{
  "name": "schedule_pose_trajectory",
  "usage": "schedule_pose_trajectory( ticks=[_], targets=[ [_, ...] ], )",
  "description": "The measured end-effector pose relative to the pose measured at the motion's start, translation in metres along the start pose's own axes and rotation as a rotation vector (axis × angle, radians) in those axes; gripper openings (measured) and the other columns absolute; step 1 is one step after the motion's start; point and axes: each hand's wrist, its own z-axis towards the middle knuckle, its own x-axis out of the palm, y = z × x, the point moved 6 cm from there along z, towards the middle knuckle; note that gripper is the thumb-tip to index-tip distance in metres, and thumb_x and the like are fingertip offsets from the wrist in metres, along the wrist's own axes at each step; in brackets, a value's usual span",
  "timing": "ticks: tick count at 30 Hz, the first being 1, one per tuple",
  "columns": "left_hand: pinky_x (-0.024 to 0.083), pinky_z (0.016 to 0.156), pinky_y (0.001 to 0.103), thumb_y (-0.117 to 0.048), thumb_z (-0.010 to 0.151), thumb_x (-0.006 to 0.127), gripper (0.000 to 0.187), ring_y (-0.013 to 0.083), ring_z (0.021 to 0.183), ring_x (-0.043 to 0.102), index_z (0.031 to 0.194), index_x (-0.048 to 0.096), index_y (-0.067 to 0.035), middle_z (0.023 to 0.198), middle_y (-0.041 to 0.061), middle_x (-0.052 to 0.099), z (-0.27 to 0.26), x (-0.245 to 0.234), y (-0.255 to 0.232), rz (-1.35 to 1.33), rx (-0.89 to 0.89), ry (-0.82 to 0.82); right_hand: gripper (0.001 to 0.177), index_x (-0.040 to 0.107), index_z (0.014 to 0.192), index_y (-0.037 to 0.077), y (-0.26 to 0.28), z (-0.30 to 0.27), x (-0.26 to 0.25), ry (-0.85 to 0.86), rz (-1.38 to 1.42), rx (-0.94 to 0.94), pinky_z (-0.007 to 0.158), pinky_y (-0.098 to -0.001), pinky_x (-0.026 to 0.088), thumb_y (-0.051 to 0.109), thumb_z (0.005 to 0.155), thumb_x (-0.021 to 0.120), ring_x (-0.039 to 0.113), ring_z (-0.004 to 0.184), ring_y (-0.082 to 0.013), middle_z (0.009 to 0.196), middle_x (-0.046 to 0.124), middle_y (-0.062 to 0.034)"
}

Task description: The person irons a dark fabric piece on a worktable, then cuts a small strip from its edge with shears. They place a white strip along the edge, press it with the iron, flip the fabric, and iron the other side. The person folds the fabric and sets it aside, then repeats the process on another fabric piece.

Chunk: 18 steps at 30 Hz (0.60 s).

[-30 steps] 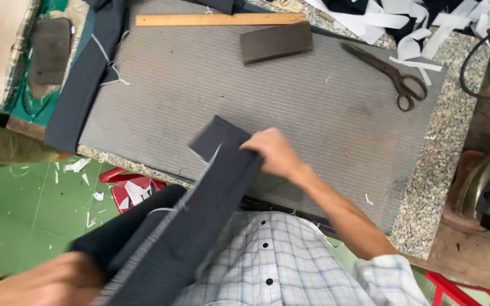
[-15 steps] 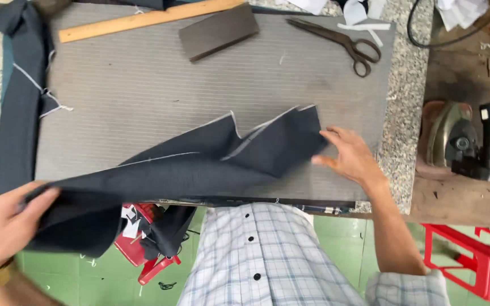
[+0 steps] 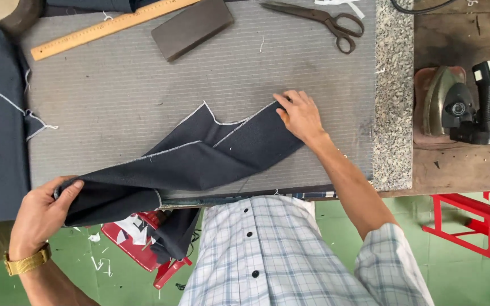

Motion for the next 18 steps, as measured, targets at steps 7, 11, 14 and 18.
schedule_pose_trajectory(
  ticks=[7, 11, 14, 18],
  targets=[
    [0.033, 0.053, 0.038, -0.032, 0.107, 0.063, 0.035, 0.0206, 0.052, 0.034, 0.125, 0.075, -0.005, 0.058, 0.010, 0.043, -0.012, 0.004, 0.028, 0.001, -0.017, -0.063, 0.013, 0.080, 0.109, 0.015, -0.007, -0.011, -0.001, -0.180, 0.078, -0.033, 0.076, -0.0437, 0.055, 0.021, 0.097, 0.076, 0.063, 0.087, -0.0241, 0.104, 0.063, -0.0035],
    [0.042, 0.082, 0.039, -0.018, 0.110, 0.062, 0.028, 0.0258, 0.090, 0.054, 0.125, 0.074, 0.001, 0.101, 0.016, 0.066, -0.022, 0.003, 0.055, -0.075, 0.025, -0.135, 0.011, 0.079, 0.105, 0.015, 0.016, -0.029, -0.053, -0.330, 0.061, -0.150, 0.081, -0.0405, 0.052, 0.021, 0.104, 0.070, 0.069, 0.095, -0.0235, 0.110, 0.073, -0.0018],
    [0.042, 0.104, 0.035, -0.009, 0.117, 0.060, 0.022, 0.0219, 0.117, 0.057, 0.132, 0.069, 0.004, 0.124, 0.013, 0.067, -0.037, -0.002, 0.102, -0.218, 0.140, -0.280, 0.009, 0.074, 0.107, 0.009, 0.015, -0.055, -0.095, -0.226, 0.351, -0.137, 0.096, -0.0386, 0.053, 0.014, 0.102, 0.069, 0.069, 0.105, -0.0254, 0.114, 0.073, -0.0071],
    [0.050, 0.110, 0.031, -0.020, 0.124, 0.053, 0.020, 0.0176, 0.124, 0.065, 0.135, 0.069, -0.015, 0.129, 0.005, 0.067, -0.054, -0.014, 0.130, -0.495, 0.180, -0.428, 0.017, 0.074, 0.108, 0.007, 0.000, -0.121, -0.127, 0.229, 0.620, 0.038, 0.087, -0.0297, 0.063, 0.018, 0.097, 0.066, 0.077, 0.092, -0.0189, 0.104, 0.079, -0.0080]
  ],
)
